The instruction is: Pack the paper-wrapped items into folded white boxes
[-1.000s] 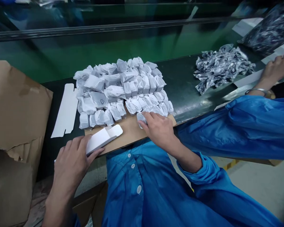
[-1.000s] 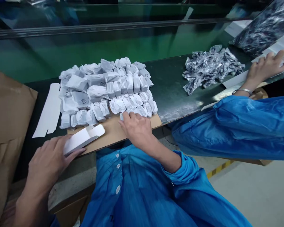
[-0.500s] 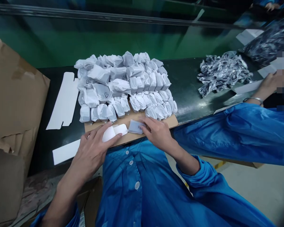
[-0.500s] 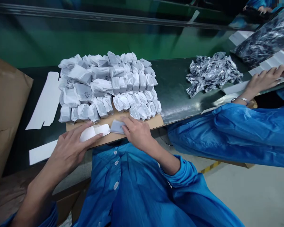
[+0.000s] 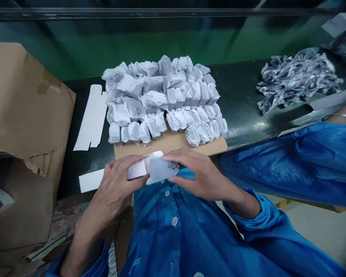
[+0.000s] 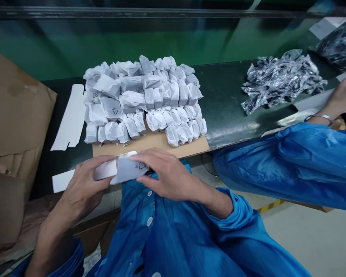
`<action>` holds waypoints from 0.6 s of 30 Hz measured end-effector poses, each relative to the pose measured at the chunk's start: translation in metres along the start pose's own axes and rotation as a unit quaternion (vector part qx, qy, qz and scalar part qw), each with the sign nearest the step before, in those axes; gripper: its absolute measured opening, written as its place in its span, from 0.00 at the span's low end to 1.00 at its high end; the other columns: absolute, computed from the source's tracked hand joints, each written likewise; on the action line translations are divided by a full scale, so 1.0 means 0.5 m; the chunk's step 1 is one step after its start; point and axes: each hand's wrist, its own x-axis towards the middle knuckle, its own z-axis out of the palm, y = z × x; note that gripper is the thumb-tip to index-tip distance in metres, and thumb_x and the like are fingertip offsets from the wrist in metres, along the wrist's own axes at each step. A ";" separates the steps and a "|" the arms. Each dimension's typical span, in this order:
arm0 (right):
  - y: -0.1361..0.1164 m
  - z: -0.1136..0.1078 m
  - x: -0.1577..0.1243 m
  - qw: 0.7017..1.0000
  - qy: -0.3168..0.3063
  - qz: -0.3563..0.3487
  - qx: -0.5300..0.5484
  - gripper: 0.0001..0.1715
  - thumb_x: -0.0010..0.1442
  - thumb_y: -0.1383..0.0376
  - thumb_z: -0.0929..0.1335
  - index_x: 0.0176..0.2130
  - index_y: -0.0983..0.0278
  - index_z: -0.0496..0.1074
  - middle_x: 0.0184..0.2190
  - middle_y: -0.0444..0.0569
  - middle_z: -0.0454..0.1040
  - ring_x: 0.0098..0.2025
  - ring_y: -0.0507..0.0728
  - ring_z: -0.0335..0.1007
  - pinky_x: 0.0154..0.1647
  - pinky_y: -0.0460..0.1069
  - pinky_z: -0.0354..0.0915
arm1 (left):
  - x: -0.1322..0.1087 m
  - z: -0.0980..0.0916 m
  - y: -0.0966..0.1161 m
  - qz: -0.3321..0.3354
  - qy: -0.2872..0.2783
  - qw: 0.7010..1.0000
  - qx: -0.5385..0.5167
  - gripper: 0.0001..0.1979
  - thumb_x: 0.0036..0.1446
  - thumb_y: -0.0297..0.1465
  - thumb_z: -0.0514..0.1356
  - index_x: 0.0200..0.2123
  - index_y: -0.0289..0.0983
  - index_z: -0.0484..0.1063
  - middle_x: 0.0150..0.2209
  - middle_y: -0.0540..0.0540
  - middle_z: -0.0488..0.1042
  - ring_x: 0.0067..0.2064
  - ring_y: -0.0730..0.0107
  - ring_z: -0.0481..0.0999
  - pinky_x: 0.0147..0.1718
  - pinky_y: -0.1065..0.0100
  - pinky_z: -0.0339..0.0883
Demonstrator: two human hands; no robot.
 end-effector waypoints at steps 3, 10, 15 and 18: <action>-0.006 -0.022 0.020 0.991 -0.120 -0.028 -0.047 0.23 0.64 0.68 0.70 0.58 0.66 0.69 0.52 0.56 0.76 0.54 0.60 0.72 0.56 0.57 0.70 | -0.001 -0.008 0.012 0.027 -0.019 0.999 -0.025 0.25 0.59 0.19 0.53 0.49 0.54 0.76 0.63 0.46 0.67 0.60 0.50 0.69 0.47 0.53 0.66; -0.040 0.024 0.037 0.962 -0.087 -0.116 -0.230 0.19 0.70 0.72 0.56 0.52 0.72 0.71 0.50 0.62 0.74 0.48 0.62 0.71 0.43 0.55 0.71 | -0.005 -0.012 0.006 0.066 0.008 0.998 0.001 0.23 0.62 0.25 0.56 0.54 0.57 0.73 0.63 0.46 0.67 0.60 0.51 0.68 0.50 0.51 0.66; -0.020 0.045 0.028 0.982 -0.035 -0.151 -0.112 0.13 0.70 0.71 0.60 0.50 0.68 0.70 0.46 0.57 0.74 0.50 0.58 0.70 0.50 0.52 0.71 | -0.004 -0.024 0.016 0.030 0.008 1.000 -0.002 0.26 0.62 0.20 0.53 0.54 0.57 0.73 0.64 0.46 0.65 0.62 0.52 0.67 0.50 0.53 0.67; 0.007 0.035 0.031 0.995 -0.009 -0.098 -0.009 0.13 0.66 0.71 0.65 0.50 0.67 0.68 0.49 0.57 0.72 0.55 0.57 0.68 0.55 0.51 0.69 | 0.002 -0.025 0.026 0.020 -0.009 1.000 -0.010 0.27 0.61 0.18 0.54 0.54 0.55 0.74 0.63 0.44 0.65 0.62 0.51 0.67 0.51 0.53 0.66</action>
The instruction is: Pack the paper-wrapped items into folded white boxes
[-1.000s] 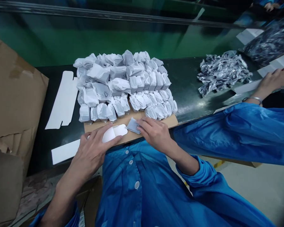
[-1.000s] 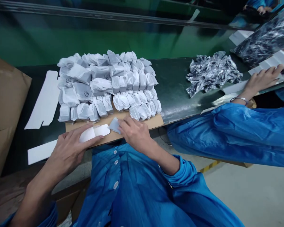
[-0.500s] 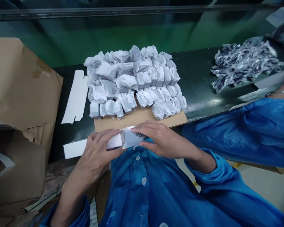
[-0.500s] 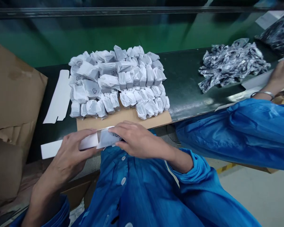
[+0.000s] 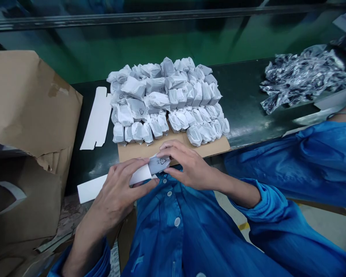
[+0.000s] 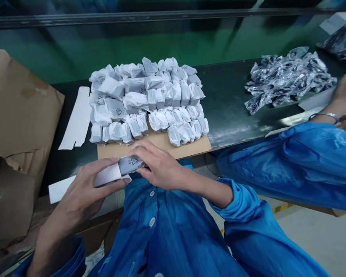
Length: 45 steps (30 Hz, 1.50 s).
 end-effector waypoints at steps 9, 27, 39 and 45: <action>0.013 0.000 -0.010 0.997 0.045 -0.055 -0.008 0.10 0.56 0.76 0.65 0.38 0.65 0.69 0.42 0.55 0.73 0.49 0.56 0.72 0.48 0.48 0.71 | 0.023 0.028 0.029 0.008 0.050 0.999 0.014 0.24 0.59 0.17 0.58 0.51 0.51 0.75 0.60 0.41 0.65 0.61 0.53 0.68 0.51 0.55 0.65; -0.026 -0.049 0.001 0.939 0.015 -0.221 -0.264 0.09 0.68 0.71 0.62 0.39 0.68 0.72 0.40 0.55 0.75 0.35 0.54 0.69 0.37 0.49 0.70 | 0.034 0.036 0.045 0.095 0.183 0.978 0.040 0.18 0.50 0.14 0.65 0.40 0.39 0.75 0.52 0.42 0.69 0.60 0.53 0.69 0.55 0.50 0.69; -0.045 0.024 -0.027 0.989 0.147 -0.015 0.009 0.21 0.64 0.73 0.64 0.57 0.67 0.66 0.50 0.58 0.77 0.57 0.55 0.73 0.57 0.50 0.72 | 0.045 0.072 0.032 0.107 0.289 0.951 0.003 0.24 0.45 0.16 0.70 0.44 0.43 0.76 0.54 0.45 0.69 0.58 0.57 0.74 0.57 0.53 0.74; -0.032 0.027 0.008 0.980 0.121 0.126 0.097 0.17 0.62 0.70 0.68 0.51 0.64 0.72 0.47 0.51 0.80 0.49 0.56 0.78 0.51 0.51 0.74 | 0.115 0.075 0.046 0.012 0.302 0.952 -0.057 0.30 0.62 0.25 0.61 0.65 0.40 0.57 0.50 0.39 0.74 0.52 0.62 0.79 0.49 0.58 0.79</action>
